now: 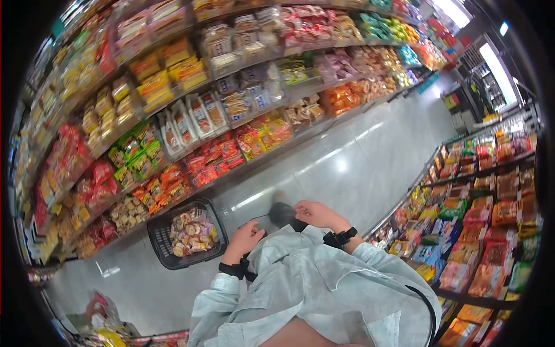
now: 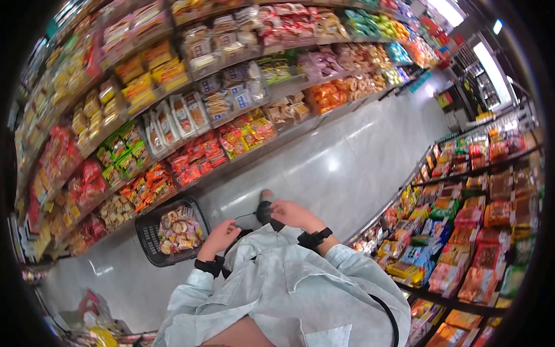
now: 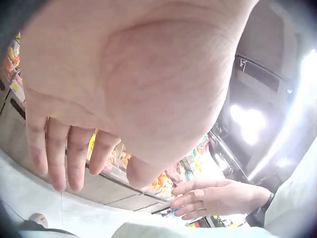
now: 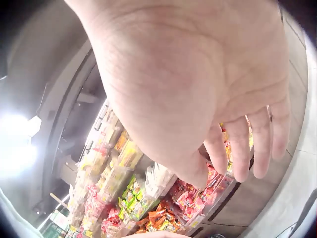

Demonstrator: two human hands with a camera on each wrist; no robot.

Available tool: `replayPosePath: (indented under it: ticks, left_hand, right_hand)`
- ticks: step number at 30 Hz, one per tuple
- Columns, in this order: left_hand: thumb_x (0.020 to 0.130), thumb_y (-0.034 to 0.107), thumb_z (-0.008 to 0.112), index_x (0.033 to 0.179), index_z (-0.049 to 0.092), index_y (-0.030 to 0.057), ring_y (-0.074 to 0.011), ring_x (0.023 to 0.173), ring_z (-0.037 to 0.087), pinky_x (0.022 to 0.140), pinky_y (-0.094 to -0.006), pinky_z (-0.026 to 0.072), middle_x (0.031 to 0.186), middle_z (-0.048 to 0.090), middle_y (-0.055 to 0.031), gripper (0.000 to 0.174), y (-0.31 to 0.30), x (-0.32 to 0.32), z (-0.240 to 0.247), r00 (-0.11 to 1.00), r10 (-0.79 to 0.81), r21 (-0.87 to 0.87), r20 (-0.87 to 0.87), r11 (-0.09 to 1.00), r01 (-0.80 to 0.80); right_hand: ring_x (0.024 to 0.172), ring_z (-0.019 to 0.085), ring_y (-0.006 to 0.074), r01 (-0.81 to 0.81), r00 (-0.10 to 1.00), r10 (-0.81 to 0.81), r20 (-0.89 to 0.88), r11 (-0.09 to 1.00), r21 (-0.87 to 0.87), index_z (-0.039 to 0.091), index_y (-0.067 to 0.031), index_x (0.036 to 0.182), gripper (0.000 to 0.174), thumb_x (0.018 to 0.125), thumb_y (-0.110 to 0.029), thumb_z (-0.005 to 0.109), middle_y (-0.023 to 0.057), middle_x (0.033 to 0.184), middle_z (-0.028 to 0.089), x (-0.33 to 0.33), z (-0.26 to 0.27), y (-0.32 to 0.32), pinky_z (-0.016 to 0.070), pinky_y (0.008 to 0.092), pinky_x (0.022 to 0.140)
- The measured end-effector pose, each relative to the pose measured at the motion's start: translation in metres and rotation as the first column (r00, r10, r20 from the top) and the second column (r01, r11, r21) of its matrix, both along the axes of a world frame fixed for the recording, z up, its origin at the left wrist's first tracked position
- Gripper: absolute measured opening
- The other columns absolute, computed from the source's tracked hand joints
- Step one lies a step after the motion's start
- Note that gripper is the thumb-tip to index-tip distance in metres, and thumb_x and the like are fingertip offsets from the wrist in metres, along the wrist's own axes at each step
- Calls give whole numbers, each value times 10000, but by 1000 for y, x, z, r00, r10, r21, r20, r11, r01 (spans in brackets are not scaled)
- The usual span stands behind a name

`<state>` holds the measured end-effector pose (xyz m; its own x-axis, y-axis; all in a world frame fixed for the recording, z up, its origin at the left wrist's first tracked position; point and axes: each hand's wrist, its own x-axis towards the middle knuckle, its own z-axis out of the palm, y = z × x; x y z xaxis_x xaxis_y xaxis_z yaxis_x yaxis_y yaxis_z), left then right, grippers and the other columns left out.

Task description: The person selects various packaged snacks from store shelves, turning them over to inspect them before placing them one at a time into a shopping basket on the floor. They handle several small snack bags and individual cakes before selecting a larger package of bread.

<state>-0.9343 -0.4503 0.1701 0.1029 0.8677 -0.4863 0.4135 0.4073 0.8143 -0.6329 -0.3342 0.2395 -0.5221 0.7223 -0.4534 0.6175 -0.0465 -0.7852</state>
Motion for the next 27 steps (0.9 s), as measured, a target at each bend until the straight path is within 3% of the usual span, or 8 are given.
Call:
replayPosePath:
  ticks: [7, 9, 10, 12, 19, 22, 23, 27]
  left_hand:
    - [941, 389, 725, 1285, 670, 36, -341, 1089, 724, 940, -420, 562, 1138, 756, -200, 495, -5, 33, -105, 971, -203, -154, -128, 971, 183]
    - [935, 383, 725, 1243, 701, 48, -342, 1102, 722, 951, -421, 559, 1142, 757, -195, 456, 4, 44, -125, 908, -378, -237, -180, 913, 333]
    - [932, 381, 724, 1222, 716, 53, -342, 1108, 720, 956, -422, 557, 1144, 757, -193, 437, 12, 59, -126, 866, -458, -280, -202, 874, 397]
    - [933, 380, 719, 1102, 749, 60, -325, 1066, 723, 942, -415, 557, 1111, 759, -174, 363, 27, 88, -125, 891, -420, -225, -171, 898, 379]
    - [938, 394, 699, 1026, 714, 77, -322, 927, 715, 809, -433, 545, 963, 745, -155, 329, 128, 197, -113, 799, -586, -319, -131, 788, 526]
    - [951, 390, 698, 1001, 685, 55, -321, 903, 705, 807, -432, 541, 957, 741, -155, 339, 165, 236, -110, 799, -549, -180, -245, 835, 519]
    - [967, 390, 696, 994, 666, 38, -325, 888, 697, 813, -436, 540, 937, 732, -167, 354, 175, 248, -102, 860, -427, -147, -279, 904, 401]
    - [974, 406, 707, 989, 664, 32, -308, 878, 698, 809, -428, 541, 915, 727, -169, 377, 241, 267, -127, 899, -356, -136, -255, 934, 331]
  right_hand:
    - [1057, 731, 308, -26, 999, 25, 23, 998, 59, 664, -77, 1277, 375, 974, -297, 683, 134, 1130, 777, 78, -31, 7, 563, 428, 908]
    - [1056, 730, 307, 35, 999, -35, 13, 999, 38, 669, -85, 1274, 382, 971, -317, 675, 125, 1114, 783, 113, -40, 18, 563, 431, 906]
    - [1044, 732, 295, 83, 997, -83, -9, 996, 22, 664, -69, 1286, 379, 975, -285, 680, 130, 1112, 780, 137, -46, 25, 566, 415, 913]
    - [1021, 734, 272, 178, 983, -179, -40, 984, -33, 656, -38, 1311, 377, 984, -222, 689, 138, 1109, 772, 178, -51, 32, 572, 383, 926]
    - [1007, 740, 291, 388, 920, -390, -29, 920, -54, 673, -65, 1258, 348, 971, -262, 685, 141, 1091, 777, 307, -84, 54, 574, 396, 890]
    - [990, 743, 306, 424, 905, -424, 32, 905, -26, 675, -56, 1241, 351, 958, -264, 687, 143, 1062, 779, 334, -46, 66, 577, 398, 872]
    - [992, 739, 294, 429, 903, -429, 13, 902, -47, 668, -46, 1253, 354, 968, -254, 682, 142, 1071, 774, 341, -45, 68, 574, 393, 878]
    - [990, 734, 277, 464, 882, -471, -26, 876, -129, 661, -37, 1283, 373, 978, -251, 683, 137, 1080, 768, 367, -41, 79, 570, 385, 884]
